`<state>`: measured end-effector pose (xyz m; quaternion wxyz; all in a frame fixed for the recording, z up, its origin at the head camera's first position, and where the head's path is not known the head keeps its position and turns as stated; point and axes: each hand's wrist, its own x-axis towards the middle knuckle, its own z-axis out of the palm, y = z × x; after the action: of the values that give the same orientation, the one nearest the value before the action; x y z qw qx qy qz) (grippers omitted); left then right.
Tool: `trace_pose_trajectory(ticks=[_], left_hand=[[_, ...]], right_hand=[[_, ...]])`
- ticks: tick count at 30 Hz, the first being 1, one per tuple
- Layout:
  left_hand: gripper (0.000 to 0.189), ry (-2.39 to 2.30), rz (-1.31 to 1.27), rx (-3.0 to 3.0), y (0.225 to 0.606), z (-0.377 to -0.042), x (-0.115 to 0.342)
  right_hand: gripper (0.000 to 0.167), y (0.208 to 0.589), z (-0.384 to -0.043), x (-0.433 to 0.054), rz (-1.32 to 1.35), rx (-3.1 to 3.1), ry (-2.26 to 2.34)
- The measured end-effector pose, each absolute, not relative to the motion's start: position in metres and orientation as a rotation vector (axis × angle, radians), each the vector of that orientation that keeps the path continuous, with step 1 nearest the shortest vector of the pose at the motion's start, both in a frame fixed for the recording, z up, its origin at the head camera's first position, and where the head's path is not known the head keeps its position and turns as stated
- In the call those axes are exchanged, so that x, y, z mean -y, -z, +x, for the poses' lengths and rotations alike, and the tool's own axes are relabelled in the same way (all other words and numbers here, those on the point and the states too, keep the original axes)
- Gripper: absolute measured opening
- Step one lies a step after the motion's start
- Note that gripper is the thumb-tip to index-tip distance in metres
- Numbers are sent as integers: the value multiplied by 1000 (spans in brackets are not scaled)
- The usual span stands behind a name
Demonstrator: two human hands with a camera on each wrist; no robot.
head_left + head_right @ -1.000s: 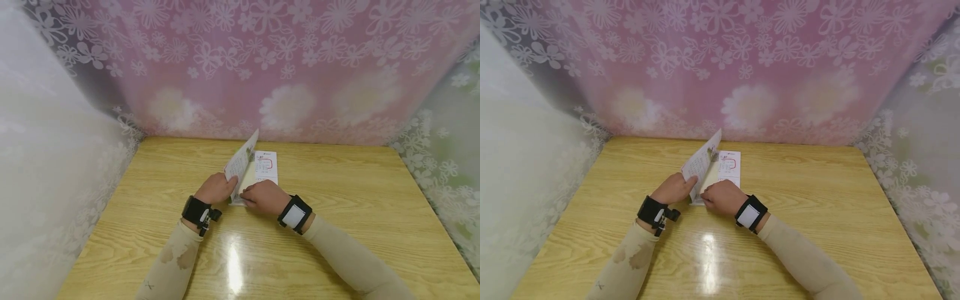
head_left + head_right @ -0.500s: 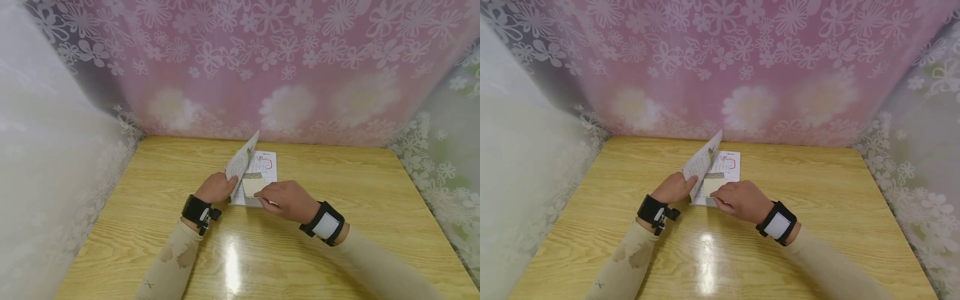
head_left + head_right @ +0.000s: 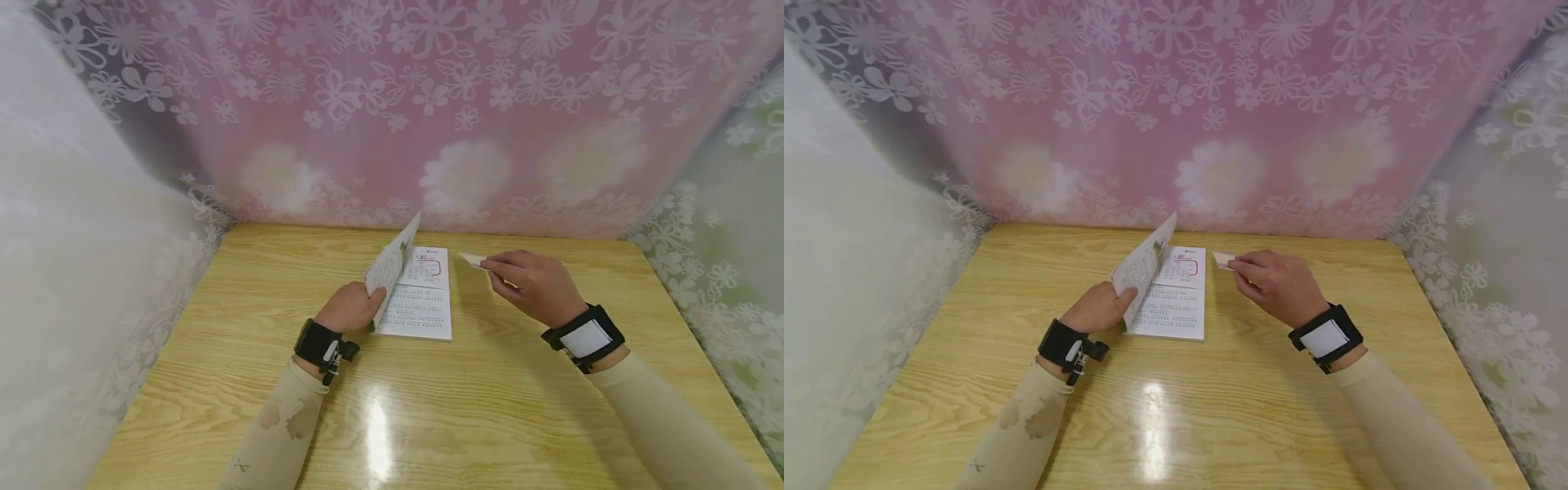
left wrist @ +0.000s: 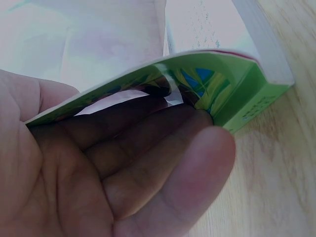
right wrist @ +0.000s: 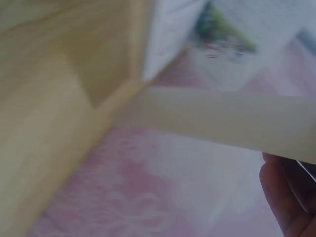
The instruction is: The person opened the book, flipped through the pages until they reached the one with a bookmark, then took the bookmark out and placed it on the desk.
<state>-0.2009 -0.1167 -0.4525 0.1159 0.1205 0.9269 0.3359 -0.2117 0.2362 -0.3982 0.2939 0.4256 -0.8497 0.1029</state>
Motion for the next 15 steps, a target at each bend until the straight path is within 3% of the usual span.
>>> trace_pose_trajectory(ticks=[7, 15], left_hand=[[54, -984, 369, -2700, 453, -200, 117], [54, -970, 340, -2713, 452, -202, 116]], right_hand=[[22, 450, -223, -254, 1120, 2563, -304], [25, 469, -220, -254, 1247, 2818, -355]])
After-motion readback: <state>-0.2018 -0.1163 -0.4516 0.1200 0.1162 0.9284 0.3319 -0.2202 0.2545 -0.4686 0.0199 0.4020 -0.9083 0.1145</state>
